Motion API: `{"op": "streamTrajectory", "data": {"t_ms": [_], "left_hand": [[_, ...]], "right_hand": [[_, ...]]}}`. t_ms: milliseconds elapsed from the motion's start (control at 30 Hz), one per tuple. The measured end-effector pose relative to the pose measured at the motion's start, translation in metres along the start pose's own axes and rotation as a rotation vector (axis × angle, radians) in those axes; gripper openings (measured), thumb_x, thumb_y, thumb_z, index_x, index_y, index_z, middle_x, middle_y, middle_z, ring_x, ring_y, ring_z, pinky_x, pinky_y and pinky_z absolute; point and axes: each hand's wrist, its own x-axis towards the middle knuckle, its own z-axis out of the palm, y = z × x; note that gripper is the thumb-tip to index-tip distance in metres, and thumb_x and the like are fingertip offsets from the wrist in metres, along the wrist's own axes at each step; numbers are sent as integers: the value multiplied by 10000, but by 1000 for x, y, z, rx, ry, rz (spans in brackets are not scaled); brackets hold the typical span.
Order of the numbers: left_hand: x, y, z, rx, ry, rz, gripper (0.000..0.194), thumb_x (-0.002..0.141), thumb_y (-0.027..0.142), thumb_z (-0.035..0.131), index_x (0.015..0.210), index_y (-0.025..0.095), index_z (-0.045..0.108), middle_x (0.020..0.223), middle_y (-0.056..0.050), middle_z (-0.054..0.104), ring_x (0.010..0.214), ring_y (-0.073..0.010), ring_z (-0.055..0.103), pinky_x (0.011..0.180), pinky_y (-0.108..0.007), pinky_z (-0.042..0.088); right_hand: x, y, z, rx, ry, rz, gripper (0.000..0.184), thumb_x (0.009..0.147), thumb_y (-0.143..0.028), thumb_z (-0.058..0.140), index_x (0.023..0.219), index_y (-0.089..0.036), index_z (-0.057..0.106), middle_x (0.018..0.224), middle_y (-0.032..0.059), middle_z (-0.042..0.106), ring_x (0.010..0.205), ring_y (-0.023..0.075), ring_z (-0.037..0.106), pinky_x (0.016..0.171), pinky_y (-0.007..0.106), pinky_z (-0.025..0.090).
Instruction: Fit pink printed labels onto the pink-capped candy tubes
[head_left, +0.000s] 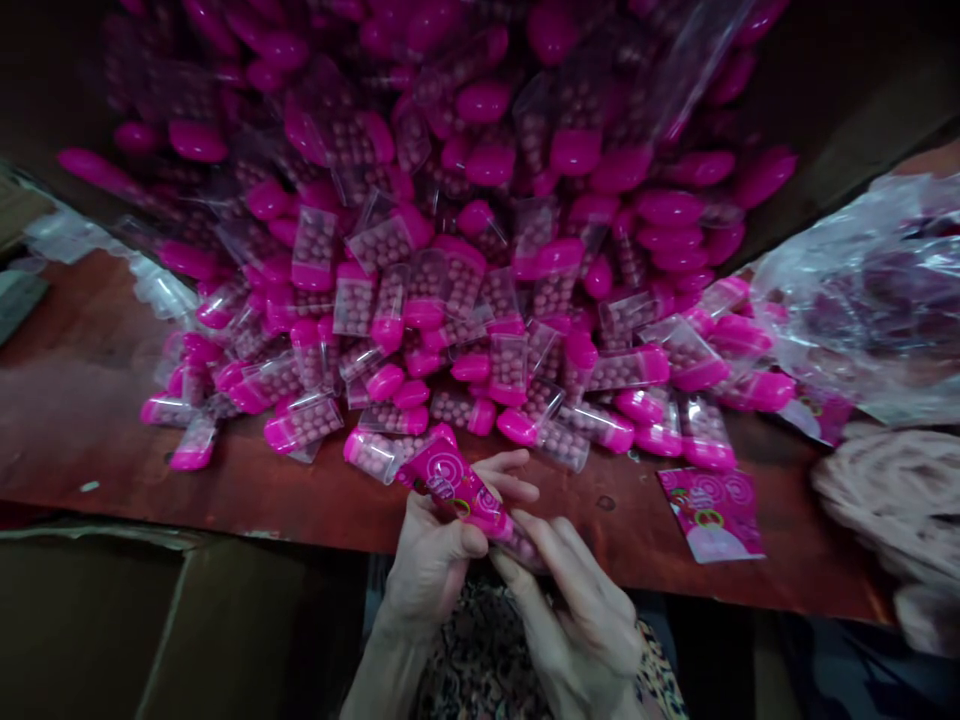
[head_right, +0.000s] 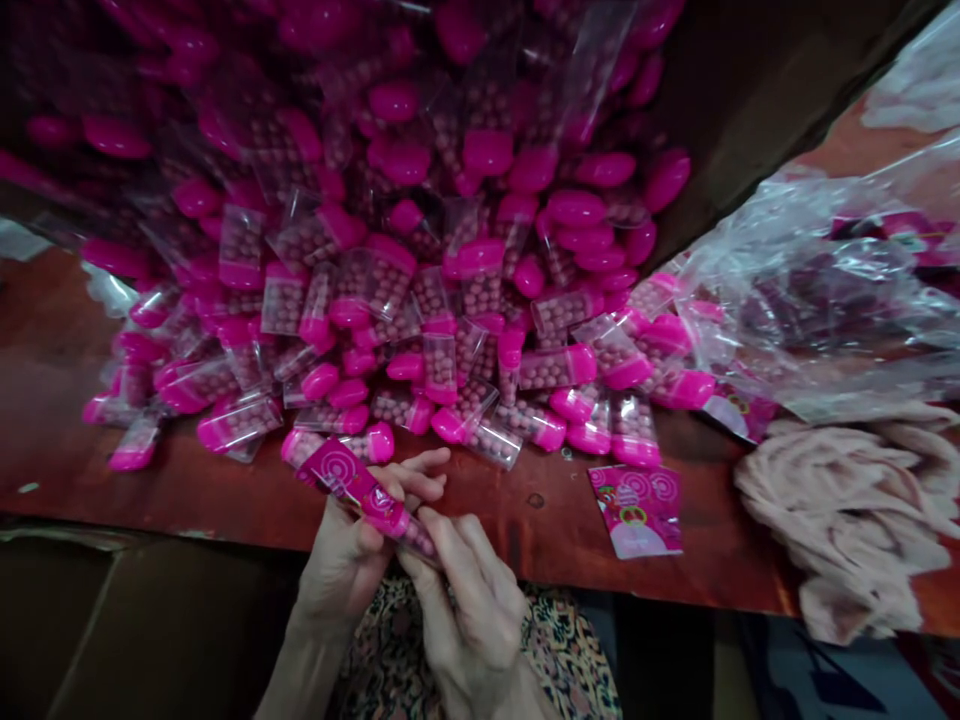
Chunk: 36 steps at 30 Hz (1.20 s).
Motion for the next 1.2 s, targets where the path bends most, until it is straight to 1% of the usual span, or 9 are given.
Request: {"op": "streamTrajectory", "data": {"t_ms": [100,267,433,633,767,900,967,1100,1200], "left_hand": [[1,0,3,-1,9,-9,240,647,355,789,829,202,757,898,-64,745,1194,-284,528,1044,-384,353],[0,0,6,7,39,-76,335,668,407,763,932,201,752,954,-96,741,1059,-298,618,925,-402,462],[-3,-4,12,46,84,-109,215,753,317,698,906,178,756,960,-112,739,1012,-284,640,853,-378,501],[-7,-13,20,-37,57,-208,258,754,352,693,907,151,744,928,-129,743,965,-287,659,867,-406,495],[-5,-9,17,-90,74,-150,299,767,415,671,892,153,740,974,-139,734,1000,-296,646,900,-429,475],[-4,-4,18,-105,109,-142,267,742,399,699,843,153,730,988,-142,731,1022,-309,637,921,-455,460],[-5,-6,19,-118,115,-156,293,718,433,711,801,152,723,1004,-146,726,1040,-327,626,924,-476,454],[-7,-12,16,-98,96,-148,377,731,518,660,830,160,725,1029,-144,717,1096,-349,589,947,-503,433],[-7,-12,12,-77,35,-184,459,769,580,576,865,160,734,1043,-146,711,1139,-346,559,984,-496,402]], "right_hand": [[5,-1,0,125,-138,104,294,885,-147,543,1173,-204,549,903,42,693,778,156,678,681,227,570],[12,-3,-2,332,-398,441,221,928,-294,480,1099,-194,578,805,11,671,678,125,652,619,190,534],[4,-4,-7,304,-385,681,401,862,-482,542,1124,-187,610,858,48,685,752,172,646,611,218,529],[-2,-7,-11,351,-276,756,429,829,-512,571,1105,-186,612,844,61,662,755,197,613,630,252,517],[13,-11,-13,545,-340,838,391,810,-501,604,1038,-184,623,821,44,628,754,180,583,665,258,502],[22,-14,-11,808,-385,891,336,827,-479,595,947,-166,616,609,-24,507,550,112,482,556,226,454],[19,-15,-11,764,-346,886,335,821,-481,601,924,-163,619,584,-27,495,534,114,475,544,231,457],[9,-17,-13,505,-255,782,360,814,-491,602,974,-171,636,728,36,613,673,169,567,599,256,498],[8,-17,-14,421,-279,718,347,840,-487,567,991,-181,631,787,47,637,727,182,590,636,259,508]]}}
